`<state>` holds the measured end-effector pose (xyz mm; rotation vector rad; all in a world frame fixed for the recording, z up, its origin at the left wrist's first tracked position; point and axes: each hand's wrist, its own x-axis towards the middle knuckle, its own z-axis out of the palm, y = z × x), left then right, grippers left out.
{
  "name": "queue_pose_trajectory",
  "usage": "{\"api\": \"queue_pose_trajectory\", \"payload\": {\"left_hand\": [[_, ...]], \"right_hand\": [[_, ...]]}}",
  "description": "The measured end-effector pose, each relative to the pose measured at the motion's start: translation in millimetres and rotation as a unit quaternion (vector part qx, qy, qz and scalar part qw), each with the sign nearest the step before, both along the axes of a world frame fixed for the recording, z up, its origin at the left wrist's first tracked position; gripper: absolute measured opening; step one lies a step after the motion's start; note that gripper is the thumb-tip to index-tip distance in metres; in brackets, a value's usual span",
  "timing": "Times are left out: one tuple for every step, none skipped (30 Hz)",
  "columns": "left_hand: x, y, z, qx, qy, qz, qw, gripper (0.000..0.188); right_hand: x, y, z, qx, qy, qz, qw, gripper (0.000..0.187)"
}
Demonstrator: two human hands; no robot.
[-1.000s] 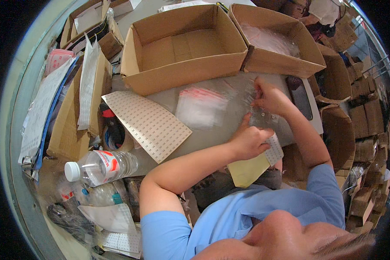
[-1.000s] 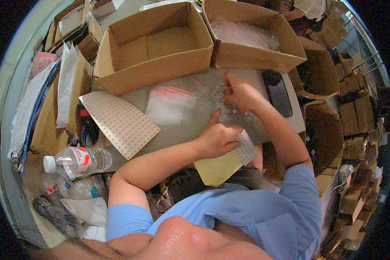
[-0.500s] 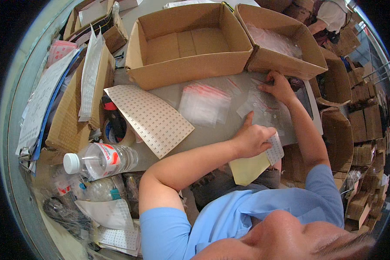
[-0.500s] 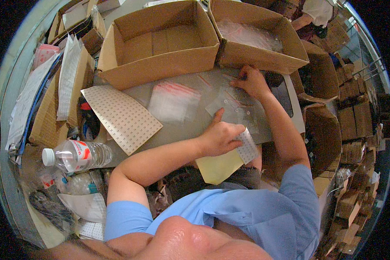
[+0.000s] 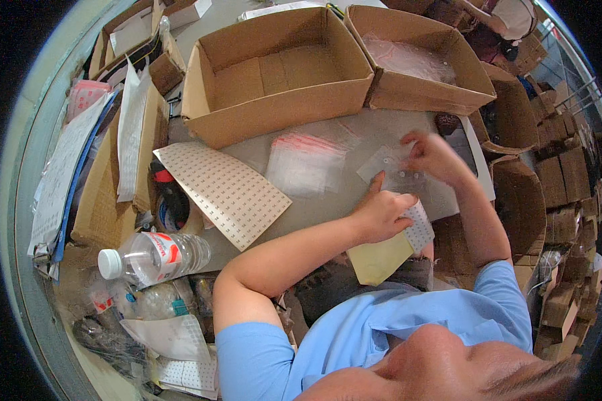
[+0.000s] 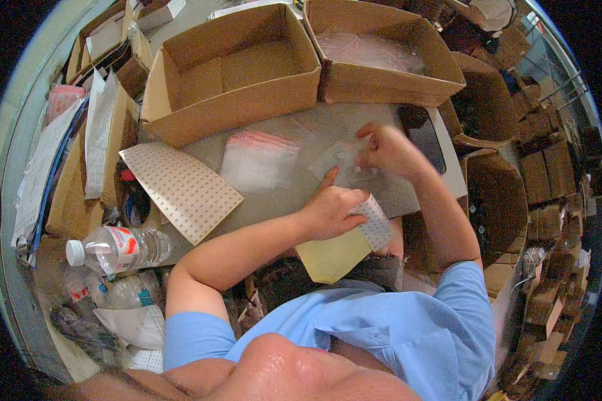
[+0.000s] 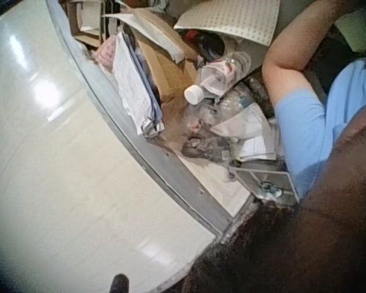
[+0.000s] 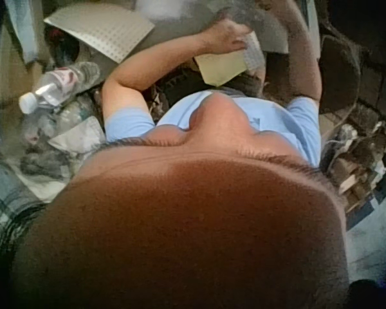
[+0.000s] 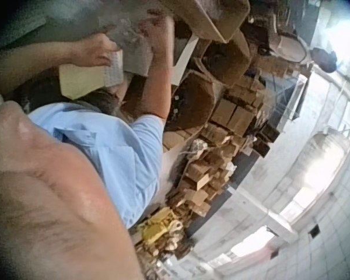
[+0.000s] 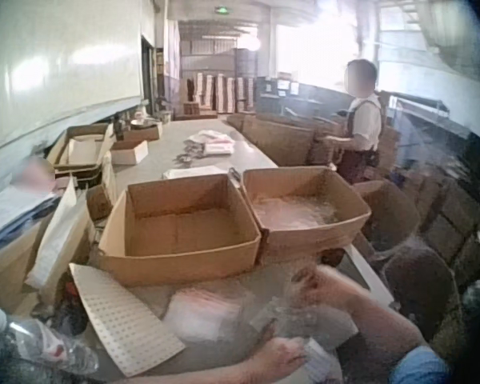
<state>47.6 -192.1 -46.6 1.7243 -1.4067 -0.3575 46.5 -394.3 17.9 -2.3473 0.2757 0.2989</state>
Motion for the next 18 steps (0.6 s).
{"api": "queue_pose_trajectory", "payload": {"left_hand": [[-1.3,0.7,2.7,-0.002,-0.003,-0.004,1.000,0.026],[0.0,0.9,4.0,0.012,-0.010,-0.019,1.000,0.026],[0.3,1.5,5.2,0.026,-0.017,-0.032,0.999,0.025],[-1.1,2.3,3.8,0.023,-0.025,-0.031,0.999,0.025],[-2.5,1.1,1.5,0.007,-0.006,-0.040,0.999,0.025],[-2.5,-1.0,-1.0,-0.009,0.014,-0.050,0.999,0.025],[-3.8,2.8,3.5,0.003,0.004,-0.048,0.999,0.026],[-1.6,1.9,4.1,0.002,0.001,-0.051,0.999,0.026],[0.4,0.5,3.6,-0.013,-0.003,-0.042,0.999,0.027],[-3.0,1.7,2.4,-0.026,-0.003,-0.033,0.999,0.027],[-2.6,2.3,0.8,-0.045,-0.014,-0.034,0.998,0.030],[-3.3,3.6,-1.3,-0.042,-0.009,-0.033,0.999,0.030],[-2.1,4.7,1.3,-0.029,-0.012,-0.027,0.999,0.029],[-0.6,3.5,2.8,-0.018,-0.016,-0.023,0.999,0.028],[-0.5,2.0,-3.3,-0.015,-0.010,-0.024,1.000,0.033],[0.6,1.3,-8.0,-0.012,-0.008,-0.019,1.000,0.033],[1.2,1.7,-10.7,-0.033,-0.018,-0.015,0.999,0.035],[1.4,0.0,-11.6,-0.055,-0.030,-0.016,0.998,0.037]], "right_hand": [[-10.8,7.8,-6.9,-0.090,-0.074,0.019,0.993,0.039],[-17.9,16.2,-13.3,-0.179,-0.149,0.041,0.972,0.043],[-21.8,20.3,-10.6,-0.181,-0.096,0.018,0.979,0.042],[-25.2,21.0,-11.3,-0.231,-0.130,0.043,0.963,0.036],[-25.5,13.4,-16.6,-0.208,-0.116,0.069,0.969,0.034],[-25.3,5.9,-22.7,-0.186,-0.102,0.096,0.973,0.031],[-29.7,9.5,-25.4,-0.136,-0.092,0.069,0.984,0.027],[-34.2,13.4,-24.7,-0.154,-0.124,0.062,0.978,0.027],[-32.9,11.4,-24.3,-0.160,-0.131,0.057,0.977,0.026],[-35.2,11.6,-24.7,-0.163,-0.134,0.052,0.976,0.026],[-34.0,16.0,-17.1,-0.160,-0.130,0.053,0.977,0.026],[-30.1,19.2,-4.9,-0.141,-0.073,0.043,0.986,0.024],[-24.6,20.3,4.6,-0.122,-0.016,0.033,0.992,0.023],[-21.8,13.9,9.0,-0.073,-0.051,0.023,0.996,0.021],[-17.2,4.0,8.6,-0.051,-0.140,0.033,0.988,0.023],[-6.5,-1.4,17.2,-0.024,-0.181,0.026,0.983,0.024],[2.9,-0.9,35.7,-0.035,-0.260,0.025,0.965,0.025],[15.4,-6.7,46.2,-0.016,-0.283,-0.053,0.958,0.028]]}}
